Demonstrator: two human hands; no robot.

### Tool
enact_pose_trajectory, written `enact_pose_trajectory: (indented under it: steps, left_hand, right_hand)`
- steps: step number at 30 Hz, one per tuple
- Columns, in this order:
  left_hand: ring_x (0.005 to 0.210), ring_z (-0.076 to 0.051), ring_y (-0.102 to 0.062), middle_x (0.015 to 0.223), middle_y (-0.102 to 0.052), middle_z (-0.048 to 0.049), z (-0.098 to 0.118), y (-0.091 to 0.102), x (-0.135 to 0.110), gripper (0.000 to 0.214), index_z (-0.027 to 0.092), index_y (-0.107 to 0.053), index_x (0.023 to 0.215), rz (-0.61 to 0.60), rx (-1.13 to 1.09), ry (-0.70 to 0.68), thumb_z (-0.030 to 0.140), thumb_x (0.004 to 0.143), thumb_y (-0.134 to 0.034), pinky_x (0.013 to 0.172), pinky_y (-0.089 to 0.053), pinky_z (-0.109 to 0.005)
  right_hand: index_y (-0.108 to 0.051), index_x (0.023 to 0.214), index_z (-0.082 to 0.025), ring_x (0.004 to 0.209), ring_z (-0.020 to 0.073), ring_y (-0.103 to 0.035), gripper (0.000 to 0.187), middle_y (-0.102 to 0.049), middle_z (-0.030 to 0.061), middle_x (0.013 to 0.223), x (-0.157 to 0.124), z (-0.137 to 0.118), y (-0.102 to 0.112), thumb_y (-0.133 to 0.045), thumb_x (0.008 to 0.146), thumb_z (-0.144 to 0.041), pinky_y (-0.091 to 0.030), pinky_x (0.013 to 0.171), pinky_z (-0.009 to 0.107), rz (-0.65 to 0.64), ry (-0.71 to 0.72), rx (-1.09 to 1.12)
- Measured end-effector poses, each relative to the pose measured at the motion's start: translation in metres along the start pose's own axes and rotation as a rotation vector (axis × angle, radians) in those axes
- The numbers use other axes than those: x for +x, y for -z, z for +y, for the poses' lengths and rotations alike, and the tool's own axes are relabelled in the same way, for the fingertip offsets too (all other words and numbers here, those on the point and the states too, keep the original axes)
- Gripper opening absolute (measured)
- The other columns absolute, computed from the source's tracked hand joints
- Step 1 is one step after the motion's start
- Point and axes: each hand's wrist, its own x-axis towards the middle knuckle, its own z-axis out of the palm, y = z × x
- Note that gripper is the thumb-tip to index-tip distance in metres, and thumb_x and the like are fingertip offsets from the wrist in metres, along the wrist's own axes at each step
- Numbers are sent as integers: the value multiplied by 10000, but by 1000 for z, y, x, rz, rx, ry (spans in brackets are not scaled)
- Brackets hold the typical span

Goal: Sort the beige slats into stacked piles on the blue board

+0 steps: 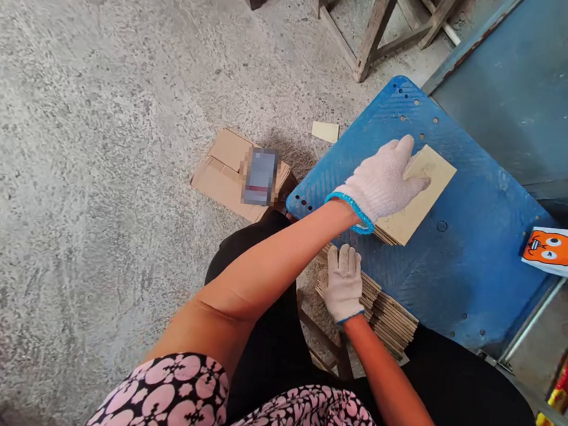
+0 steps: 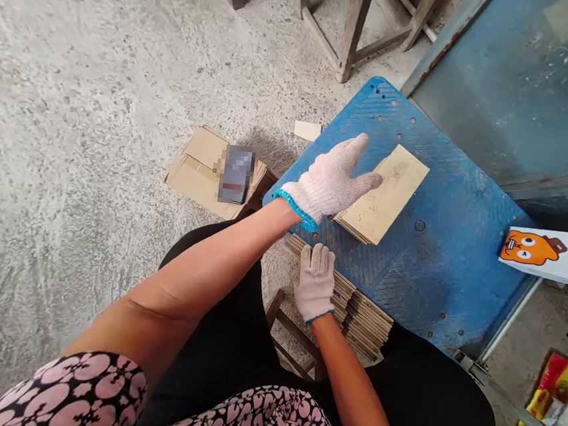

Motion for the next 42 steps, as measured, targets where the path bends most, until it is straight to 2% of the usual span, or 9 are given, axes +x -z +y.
enact_pose_trajectory:
  steps: [4, 8, 13, 19, 25, 33, 35, 42]
  left_hand:
    - [1436, -315, -383, 1524, -446, -95, -2, 4, 0, 608, 218, -427, 1455, 4, -27, -23, 486, 922, -542, 1170, -339, -426]
    - [1441, -297, -376, 1528, -441, -105, -2, 5, 1, 597, 198, -415, 1457, -11, -36, -35, 471, 936, -520, 1171, -340, -403]
    - [1438, -286, -382, 1528, -439, -138, 4, 6, 0, 617, 138, -391, 1465, -49, -34, -16, 441, 944, -526, 1169, -344, -377]
    - [1414, -294, -412, 1533, -437, -146, 5, 3, 0, 570, 139, -456, 1406, -70, -21, -16, 464, 943, -525, 1149, -362, -363]
    - [1412, -289, -412, 1528, -442, -107, 4, -3, 2, 547, 172, -462, 1404, -90, 2, -8, 458, 942, -520, 1127, -388, -373]
    - [1301, -289, -520, 1479, -502, -113, 2, -2, 2, 541, 173, -480, 1382, -80, -12, -23, 475, 936, -537, 1066, -445, -386]
    - [1311, -295, -510, 1481, -499, -119, 2, -1, 1, 545, 164, -479, 1381, -79, -18, -27, 472, 936, -539, 1072, -439, -390]
    - [1362, -339, -442, 1473, -510, -93, 4, 1, 2, 544, 254, -474, 1404, -141, -36, 14, 494, 925, -572, 1092, -419, -448]
  right_hand:
    - [-423, 1460, 15, 1428, 414, -299, 661, -406, 312, 1498, 4, 3, -13, -561, 874, -259, -173, 1164, 643, -55, 49, -32]
    - [-386, 1474, 26, 1447, 407, -263, 679, -384, 306, 1512, 2, 4, -24, -541, 864, -227, -150, 1164, 664, -48, 78, -41]
    - [-413, 1459, 23, 1451, 401, -249, 649, -391, 287, 1510, -1, 5, -28, -527, 856, -187, -155, 1174, 651, -30, 96, -49]
    - [-370, 1471, 60, 1471, 395, -195, 655, -360, 324, 1516, -1, 6, -31, -506, 859, -130, -102, 1182, 661, -62, 114, -67]
    - [-359, 1478, 70, 1463, 397, -221, 678, -375, 321, 1511, -2, 3, -25, -522, 866, -173, -77, 1190, 648, -98, 108, -39]
    - [-488, 1425, 21, 1389, 379, -366, 568, -489, 263, 1452, 0, -6, -12, -500, 906, -211, -163, 1194, 598, 3, 19, -12]
    - [-506, 1413, 13, 1378, 370, -383, 544, -506, 255, 1440, 1, -6, -10, -487, 907, -185, -171, 1195, 589, 0, 15, -14]
    - [-511, 1404, 9, 1388, 366, -370, 531, -499, 253, 1440, 0, -6, -11, -480, 915, -194, -198, 1193, 581, -10, 23, 20]
